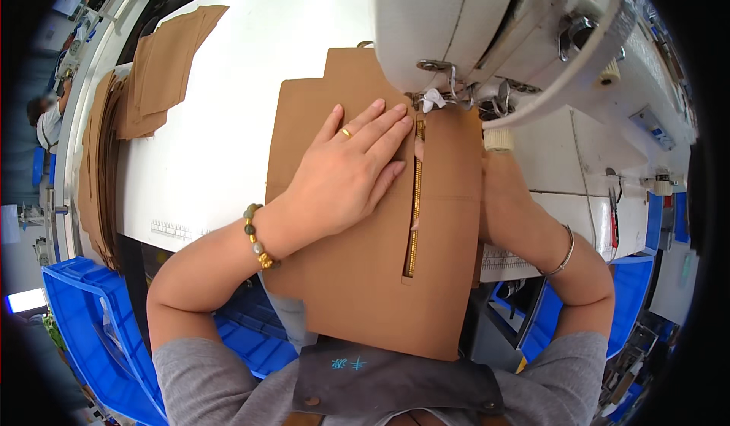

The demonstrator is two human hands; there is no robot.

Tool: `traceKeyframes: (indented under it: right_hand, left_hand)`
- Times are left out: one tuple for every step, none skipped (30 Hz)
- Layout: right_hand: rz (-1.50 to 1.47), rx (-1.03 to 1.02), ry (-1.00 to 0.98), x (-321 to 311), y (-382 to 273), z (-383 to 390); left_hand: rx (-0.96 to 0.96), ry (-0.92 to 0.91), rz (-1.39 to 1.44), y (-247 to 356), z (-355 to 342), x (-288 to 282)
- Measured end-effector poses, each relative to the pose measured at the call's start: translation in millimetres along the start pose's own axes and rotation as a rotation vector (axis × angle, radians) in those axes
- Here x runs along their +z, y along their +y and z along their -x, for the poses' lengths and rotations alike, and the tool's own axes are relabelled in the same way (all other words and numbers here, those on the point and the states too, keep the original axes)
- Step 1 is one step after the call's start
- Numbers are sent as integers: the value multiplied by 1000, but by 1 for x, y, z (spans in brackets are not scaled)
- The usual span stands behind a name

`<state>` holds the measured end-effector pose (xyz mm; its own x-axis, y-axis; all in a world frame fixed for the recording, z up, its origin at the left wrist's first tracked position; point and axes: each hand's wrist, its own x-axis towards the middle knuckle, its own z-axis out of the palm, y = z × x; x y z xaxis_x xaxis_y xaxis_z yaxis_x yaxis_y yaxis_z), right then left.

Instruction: Sewing a zipper into a brown leather or synthetic material piece using an industrial sewing machine.

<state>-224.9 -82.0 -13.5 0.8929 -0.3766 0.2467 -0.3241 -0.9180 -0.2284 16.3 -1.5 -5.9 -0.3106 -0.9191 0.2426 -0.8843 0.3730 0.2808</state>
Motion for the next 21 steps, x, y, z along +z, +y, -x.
traceKeyframes:
  right_hand:
    - [29,-8,-6,1,0,0]
    - [23,-9,20,1,0,0]
    - [20,-9,34,1,0,-1]
    - [17,-9,47,2,0,-1]
    - [-15,4,47,1,0,-1]
    - [-31,11,46,1,0,-1]
    - [-48,19,45,1,0,-1]
    - [-37,9,45,1,1,-1]
    - [-27,-2,44,1,1,-1]
    - [-26,-4,42,1,1,-1]
    - [-17,-7,61,1,0,-1]
    - [-11,-8,73,1,0,-2]
    - [-5,-8,84,1,0,-2]
    - [3,-12,74,1,-1,-2]
    - [8,-12,68,0,-1,-2]
    - [14,-13,62,0,-2,-2]
    - [0,-7,61,-1,-3,-2]
    - [-6,-3,61,-1,-3,-2]
    - [-12,1,61,-2,-3,-2]
    - [-6,11,42,-2,-3,-2]
    - [-2,24,23,-2,-3,-2]
  left_hand:
    - [18,11,-46,-3,-1,1]
    - [12,16,-45,-4,-1,3]
    - [19,12,-59,-6,-2,3]
    - [29,-6,-68,-7,-3,4]
    - [27,4,-72,-6,-3,4]
    - [24,9,-77,-6,-3,5]
    - [23,12,-74,-5,-3,5]
    - [18,14,-78,-5,-3,5]
    - [17,17,-78,-5,-2,6]
    - [17,22,-76,-4,-2,6]
    - [17,23,-81,-5,-2,6]
    - [18,13,-80,-5,-2,6]
    - [24,6,-75,-5,-2,5]
    - [23,6,-81,-5,-1,5]
    - [33,9,-80,-5,0,4]
    - [41,2,-73,-4,1,4]
    - [45,14,-77,-4,1,3]
    - [41,9,-74,-4,2,3]
    - [33,-6,-66,-3,2,3]
    - [39,4,-71,-3,2,3]
    - [28,3,-61,-2,2,3]
